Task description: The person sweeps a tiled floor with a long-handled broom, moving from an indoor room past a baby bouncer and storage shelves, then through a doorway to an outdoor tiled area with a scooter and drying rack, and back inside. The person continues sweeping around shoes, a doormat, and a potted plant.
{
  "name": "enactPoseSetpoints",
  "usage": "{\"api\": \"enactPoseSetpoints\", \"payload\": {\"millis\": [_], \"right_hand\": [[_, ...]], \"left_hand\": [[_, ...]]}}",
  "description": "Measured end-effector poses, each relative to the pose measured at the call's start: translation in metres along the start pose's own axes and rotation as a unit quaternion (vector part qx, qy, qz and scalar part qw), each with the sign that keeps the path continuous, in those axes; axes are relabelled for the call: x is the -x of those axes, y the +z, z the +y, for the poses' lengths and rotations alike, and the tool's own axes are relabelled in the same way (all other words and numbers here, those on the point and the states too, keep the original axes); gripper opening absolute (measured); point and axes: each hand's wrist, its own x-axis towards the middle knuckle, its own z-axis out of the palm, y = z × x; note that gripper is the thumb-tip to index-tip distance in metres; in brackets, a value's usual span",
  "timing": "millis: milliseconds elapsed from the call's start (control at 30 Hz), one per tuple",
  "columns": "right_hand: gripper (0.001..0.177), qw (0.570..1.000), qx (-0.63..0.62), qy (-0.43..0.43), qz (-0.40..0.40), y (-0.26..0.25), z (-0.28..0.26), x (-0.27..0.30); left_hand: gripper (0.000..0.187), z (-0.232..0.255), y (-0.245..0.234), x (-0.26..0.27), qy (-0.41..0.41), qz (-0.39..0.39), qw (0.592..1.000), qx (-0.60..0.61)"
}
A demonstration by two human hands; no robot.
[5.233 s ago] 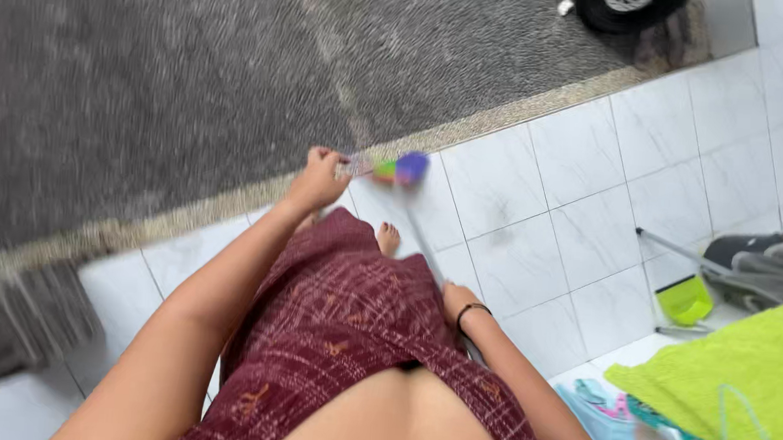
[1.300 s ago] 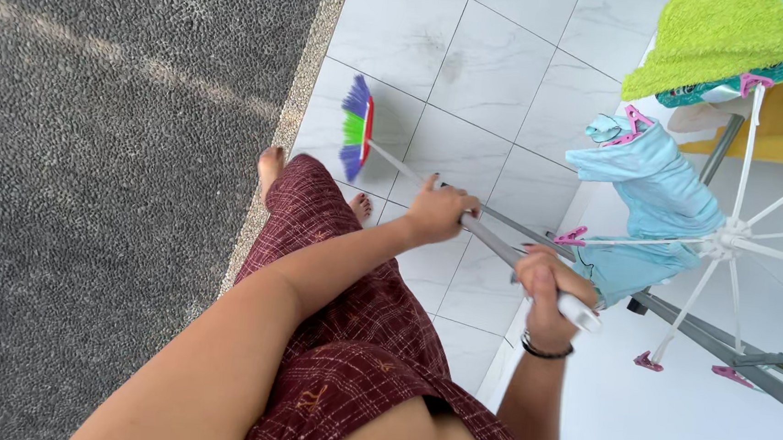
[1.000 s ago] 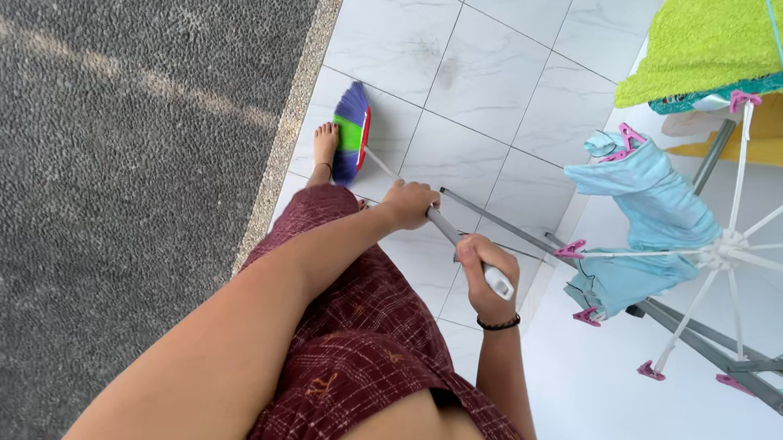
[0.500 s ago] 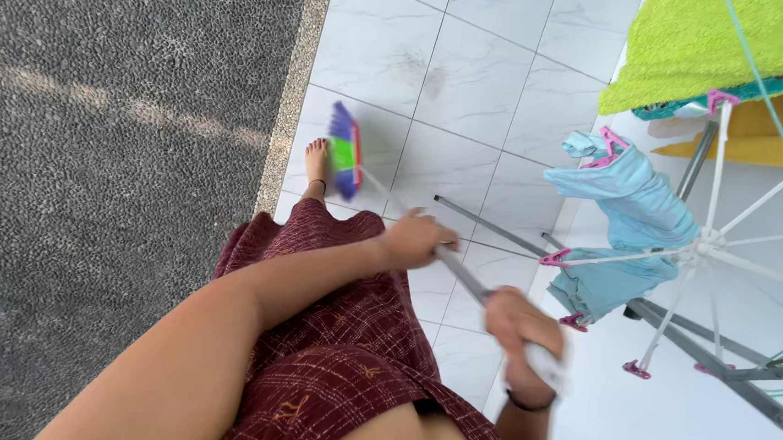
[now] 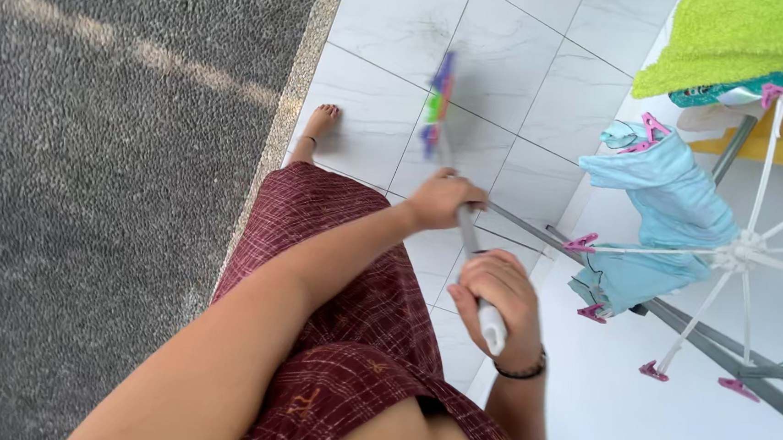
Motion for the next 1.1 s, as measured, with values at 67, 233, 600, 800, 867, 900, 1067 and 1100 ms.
{"api": "enactPoseSetpoints", "payload": {"millis": [67, 233, 600, 800, 867, 900, 1067, 1100], "right_hand": [[0.016, 0.997, -0.072, 0.01, 0.009, 0.013, 0.009, 0.011], [0.02, 0.972, -0.224, 0.057, 0.042, -0.009, 0.015, 0.036], [0.022, 0.995, -0.053, -0.074, -0.051, 0.011, 0.035, 0.023], [0.014, 0.974, -0.22, -0.006, -0.054, 0.123, 0.065, 0.018], [0.014, 0.959, -0.277, 0.029, -0.052, 0.136, 0.073, 0.023], [0.016, 0.956, -0.288, 0.039, -0.034, 0.133, 0.084, 0.015], [0.026, 0.956, -0.276, 0.07, 0.069, 0.046, 0.087, 0.01], [0.025, 0.972, -0.205, 0.094, 0.072, 0.021, 0.071, 0.017]], "left_hand": [[0.022, -0.022, -0.006, 0.037, -0.004, 0.02, 0.999, -0.033], [0.034, -0.003, -0.027, 0.072, -0.071, -0.013, 0.991, -0.109], [0.015, -0.009, 0.016, 0.028, -0.024, -0.024, 0.999, 0.003], [0.013, -0.087, -0.067, 0.132, -0.231, -0.122, 0.954, -0.149], [0.012, -0.081, -0.09, 0.146, -0.315, -0.194, 0.908, -0.196], [0.013, -0.076, -0.103, 0.144, -0.314, -0.19, 0.901, -0.231], [0.027, -0.041, -0.109, 0.061, -0.204, -0.149, 0.944, -0.214], [0.033, -0.033, -0.098, 0.044, -0.172, -0.138, 0.959, -0.18]]}}
